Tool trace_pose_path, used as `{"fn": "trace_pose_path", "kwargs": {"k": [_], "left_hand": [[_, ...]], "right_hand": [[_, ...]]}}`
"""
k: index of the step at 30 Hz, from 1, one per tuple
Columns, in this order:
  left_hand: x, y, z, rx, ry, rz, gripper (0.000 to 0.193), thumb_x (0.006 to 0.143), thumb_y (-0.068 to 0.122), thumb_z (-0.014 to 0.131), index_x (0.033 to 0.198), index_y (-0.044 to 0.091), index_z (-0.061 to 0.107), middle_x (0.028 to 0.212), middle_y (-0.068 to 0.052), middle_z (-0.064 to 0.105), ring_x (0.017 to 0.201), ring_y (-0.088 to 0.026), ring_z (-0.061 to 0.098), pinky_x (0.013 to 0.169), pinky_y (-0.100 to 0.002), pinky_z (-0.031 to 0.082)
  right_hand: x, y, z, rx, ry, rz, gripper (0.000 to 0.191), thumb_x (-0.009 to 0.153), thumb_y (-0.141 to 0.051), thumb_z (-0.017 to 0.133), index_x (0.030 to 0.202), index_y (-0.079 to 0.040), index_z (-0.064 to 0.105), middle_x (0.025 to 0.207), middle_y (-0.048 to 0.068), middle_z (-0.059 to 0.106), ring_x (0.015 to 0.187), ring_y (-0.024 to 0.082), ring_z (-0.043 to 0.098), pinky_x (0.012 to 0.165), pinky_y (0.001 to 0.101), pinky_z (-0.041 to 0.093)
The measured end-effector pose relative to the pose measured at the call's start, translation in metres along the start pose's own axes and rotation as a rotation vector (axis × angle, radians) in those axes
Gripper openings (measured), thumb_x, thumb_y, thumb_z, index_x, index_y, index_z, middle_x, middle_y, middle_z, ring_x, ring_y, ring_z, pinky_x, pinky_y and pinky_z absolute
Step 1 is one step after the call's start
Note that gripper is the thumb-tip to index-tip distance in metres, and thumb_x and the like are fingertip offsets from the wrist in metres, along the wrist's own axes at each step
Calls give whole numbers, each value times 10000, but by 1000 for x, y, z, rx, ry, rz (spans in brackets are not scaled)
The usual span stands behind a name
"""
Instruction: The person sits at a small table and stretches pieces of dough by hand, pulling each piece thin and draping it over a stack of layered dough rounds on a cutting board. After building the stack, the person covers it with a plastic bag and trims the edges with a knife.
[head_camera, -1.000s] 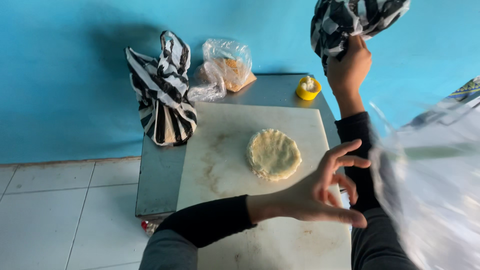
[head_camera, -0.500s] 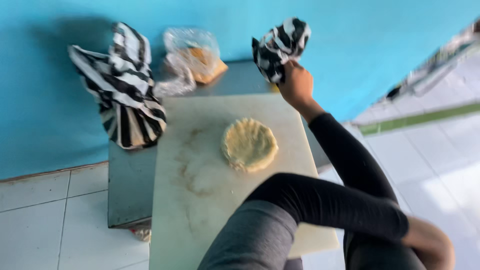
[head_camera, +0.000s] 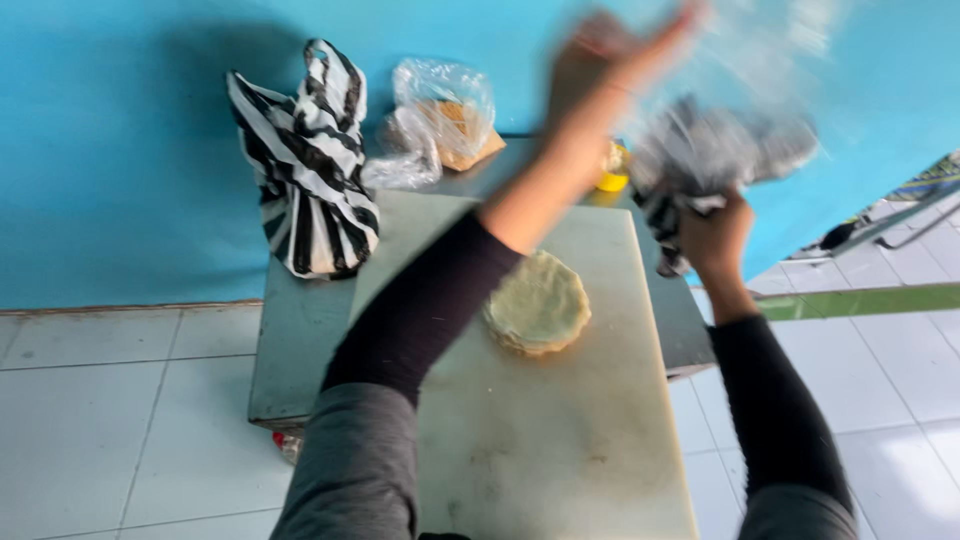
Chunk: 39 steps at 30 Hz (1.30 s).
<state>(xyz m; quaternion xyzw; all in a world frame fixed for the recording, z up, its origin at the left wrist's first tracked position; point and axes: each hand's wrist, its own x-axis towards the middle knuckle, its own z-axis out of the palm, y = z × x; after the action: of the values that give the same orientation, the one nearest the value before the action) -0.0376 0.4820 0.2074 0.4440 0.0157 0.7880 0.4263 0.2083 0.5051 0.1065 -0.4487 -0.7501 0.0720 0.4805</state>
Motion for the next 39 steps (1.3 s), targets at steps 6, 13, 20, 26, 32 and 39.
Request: {"fn": "trace_pose_path", "kwargs": {"k": [6, 13, 20, 26, 32, 39], "left_hand": [[23, 182, -137, 1514, 317, 562, 164, 818, -137, 600, 895, 5, 570, 1100, -150, 513, 972, -265, 616, 906, -376, 507], [-16, 129, -243, 3133, -368, -796, 354, 946, 293, 566, 1223, 161, 741, 1464, -115, 551, 1374, -351, 448, 1158, -619, 174], [-40, 116, -284, 2234, -191, -871, 383, 944, 422, 588, 1157, 178, 791, 1279, -125, 699, 1180, -360, 642, 1037, -523, 457], [-41, 105, -255, 2616, -247, -708, 255, 960, 306, 636, 1041, 143, 814, 1046, -120, 774, 1003, -317, 712, 1028, -537, 422], [-79, 79, -137, 1459, -176, -250, 908, 886, 623, 785, 1421, -44, 479, 1382, -274, 574, 1286, -361, 562, 1063, -473, 463], [-182, -6, -63, 369, 66, -662, 518, 895, 246, 792, 1294, 64, 515, 1080, -53, 662, 900, -153, 667, 760, -325, 556]], "right_hand": [[-59, 21, -48, 19, 65, -80, 227, 974, -59, 757, 1133, 68, 656, 1032, 181, 737, 1041, 210, 719, 889, 322, 535], [-91, 24, -49, -96, 70, 61, 246, 952, -89, 769, 1129, 47, 669, 998, 173, 738, 978, 182, 720, 835, 314, 528], [-85, -2, -40, 152, 14, 50, 220, 965, -28, 735, 1158, 46, 661, 1080, 99, 739, 1009, 120, 680, 871, 259, 517], [-73, -56, -48, 445, 84, 74, 266, 978, 54, 742, 1224, 35, 643, 1172, 70, 710, 1070, 126, 659, 954, 280, 523], [-30, -95, -37, 1197, 76, 328, 287, 999, 48, 647, 1282, 10, 619, 1213, 85, 697, 1105, 209, 690, 963, 345, 567], [-30, -123, 36, 1064, -195, 266, 191, 1049, -65, 670, 1222, 3, 627, 1150, 29, 674, 1041, 110, 626, 916, 286, 516]]}}
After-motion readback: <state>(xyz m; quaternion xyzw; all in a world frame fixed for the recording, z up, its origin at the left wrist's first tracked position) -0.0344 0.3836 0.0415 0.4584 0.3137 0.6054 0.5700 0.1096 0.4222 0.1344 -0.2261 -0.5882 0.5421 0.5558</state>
